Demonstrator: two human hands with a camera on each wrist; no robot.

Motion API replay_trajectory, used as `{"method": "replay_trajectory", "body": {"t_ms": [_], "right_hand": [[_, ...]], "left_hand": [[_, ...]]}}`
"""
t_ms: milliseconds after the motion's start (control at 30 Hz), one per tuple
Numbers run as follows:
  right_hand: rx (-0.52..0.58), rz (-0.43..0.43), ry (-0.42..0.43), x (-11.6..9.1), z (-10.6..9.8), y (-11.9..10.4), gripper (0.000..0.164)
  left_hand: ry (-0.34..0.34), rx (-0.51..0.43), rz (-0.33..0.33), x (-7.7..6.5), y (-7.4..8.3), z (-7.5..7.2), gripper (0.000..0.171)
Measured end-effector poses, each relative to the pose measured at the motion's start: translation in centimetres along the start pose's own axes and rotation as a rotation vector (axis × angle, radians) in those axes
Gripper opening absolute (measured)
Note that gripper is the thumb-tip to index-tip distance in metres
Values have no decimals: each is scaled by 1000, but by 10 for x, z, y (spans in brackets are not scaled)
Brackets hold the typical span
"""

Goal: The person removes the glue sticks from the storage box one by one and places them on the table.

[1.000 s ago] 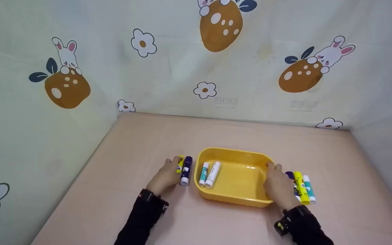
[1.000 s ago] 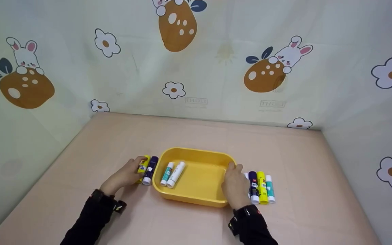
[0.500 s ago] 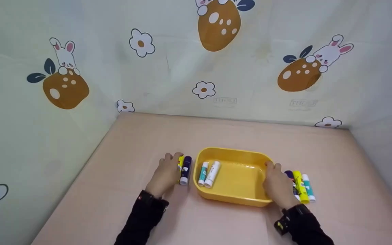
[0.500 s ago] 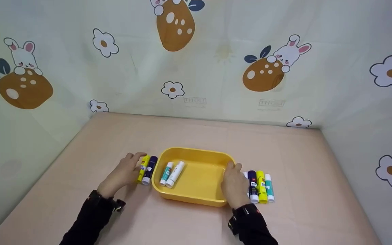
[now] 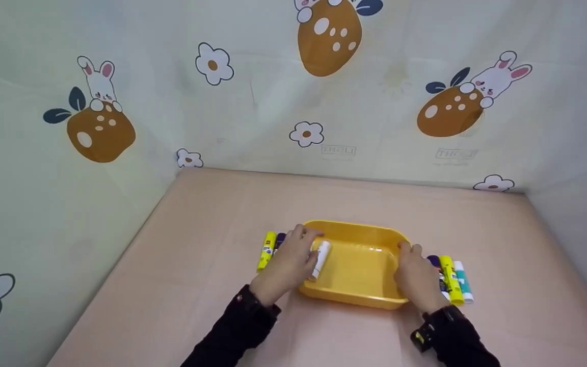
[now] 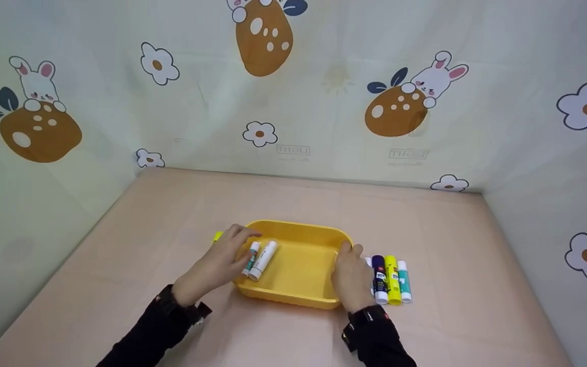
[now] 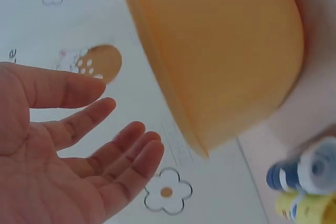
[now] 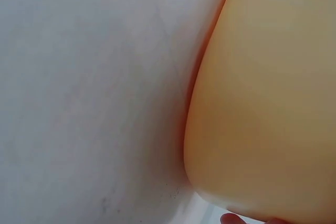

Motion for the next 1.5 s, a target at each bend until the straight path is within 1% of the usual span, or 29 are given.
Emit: {"method": "replay_trajectory", "body": {"t_ms": [133,233,367,533,633,767,867,933,1033,1200,1300,1500], "right_hand": [[2,2,-2,1,0,-1,47],[-5,-2,2,2,0,-1,47],[-21,-10,26,2,0,-1,47],[-58,-23,89,2,0,-1,46],[-56,-18,81,2,0,-1,45],[-44,-4,47,2,1,-1,46],[-39,0,36,2,1,-1,47],[-38,2,35,2,1,-1,47],[-38,5,42,1,0,0,47],[-34,-2,49,1,0,1,46],[-25,-8,52,1,0,1,46],[-45,-32,113,0,-1,0,45]], "left_hand": [[-94,5,-78,10,1,16,36],[-140,28,-125,16,-4,25,36],[-172,67,-142,21,-9,34,39],[-207,91,-189,25,-12,41,41],[-218,98,-212,27,-14,45,42],[-230,121,-197,29,-16,50,39],[-236,132,-165,30,-17,53,34],[-239,126,-155,30,-18,54,31],[-237,127,-152,31,-17,54,31],[-240,97,-186,31,-18,55,32],[-237,89,-193,31,-18,56,32],[-209,113,-158,31,-19,56,31]]}}
Point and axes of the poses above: each hand's wrist, its own x-axis towards the middle knuckle, its own z-axis out of the palm, y = z × x, the point moved 4 cm from there along x, towards the middle knuckle, and after that the axes turned 14 degrees about -x, right-handed, at the moved point
